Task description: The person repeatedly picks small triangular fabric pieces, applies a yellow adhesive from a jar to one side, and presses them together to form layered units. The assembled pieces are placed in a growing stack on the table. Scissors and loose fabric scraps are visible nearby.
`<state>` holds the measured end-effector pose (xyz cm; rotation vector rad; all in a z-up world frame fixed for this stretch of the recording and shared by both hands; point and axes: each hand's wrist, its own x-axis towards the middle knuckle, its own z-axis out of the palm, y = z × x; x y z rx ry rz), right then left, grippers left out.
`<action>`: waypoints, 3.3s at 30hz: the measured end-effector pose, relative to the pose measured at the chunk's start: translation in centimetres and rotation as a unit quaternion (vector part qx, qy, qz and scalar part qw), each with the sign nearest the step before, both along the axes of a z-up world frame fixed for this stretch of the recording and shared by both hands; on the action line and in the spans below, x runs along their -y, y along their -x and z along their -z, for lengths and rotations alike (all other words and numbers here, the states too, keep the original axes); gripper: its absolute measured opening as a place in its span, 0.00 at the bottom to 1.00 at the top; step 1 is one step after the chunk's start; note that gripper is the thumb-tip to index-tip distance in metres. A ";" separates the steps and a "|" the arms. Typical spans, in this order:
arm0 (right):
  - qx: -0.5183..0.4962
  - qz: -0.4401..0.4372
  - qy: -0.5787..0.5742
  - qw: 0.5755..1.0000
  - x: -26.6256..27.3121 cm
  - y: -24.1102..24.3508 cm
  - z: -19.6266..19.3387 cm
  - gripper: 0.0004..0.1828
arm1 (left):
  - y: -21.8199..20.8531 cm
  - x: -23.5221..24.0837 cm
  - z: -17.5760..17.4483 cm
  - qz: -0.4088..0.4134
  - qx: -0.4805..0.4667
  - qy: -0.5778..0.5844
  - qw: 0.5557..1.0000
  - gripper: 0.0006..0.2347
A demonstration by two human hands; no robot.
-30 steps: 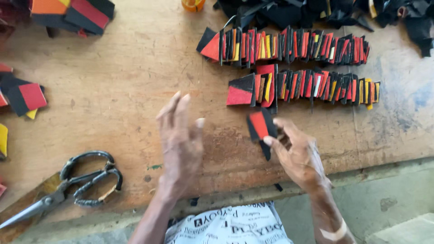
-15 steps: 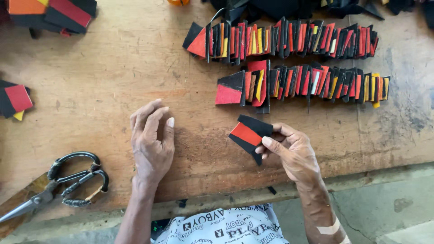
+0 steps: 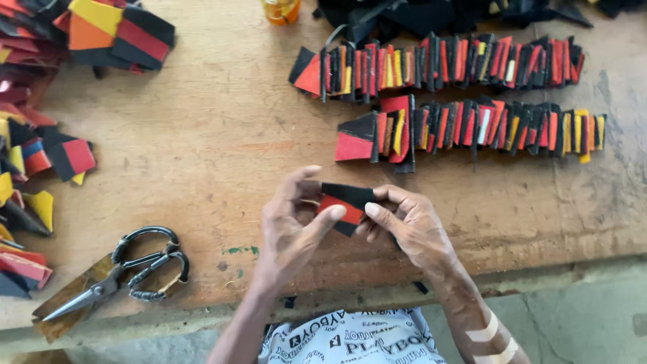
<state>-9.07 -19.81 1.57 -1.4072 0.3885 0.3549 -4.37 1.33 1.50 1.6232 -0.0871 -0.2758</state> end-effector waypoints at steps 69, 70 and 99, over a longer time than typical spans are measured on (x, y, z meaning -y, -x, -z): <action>0.226 0.091 0.354 0.903 7.3 -5.7 -4.5 0.12 | -19.7 -4.6 2.5 -0.142 0.362 -0.241 0.889 0.20; 0.222 0.092 0.369 0.898 7.2 -5.2 -4.4 0.11 | -19.9 -4.7 2.7 -0.121 0.319 -0.249 0.906 0.18; 0.311 0.163 0.743 0.570 31.0 -7.6 5.0 0.14 | -13.5 32.4 -0.6 0.248 0.503 -0.100 0.822 0.22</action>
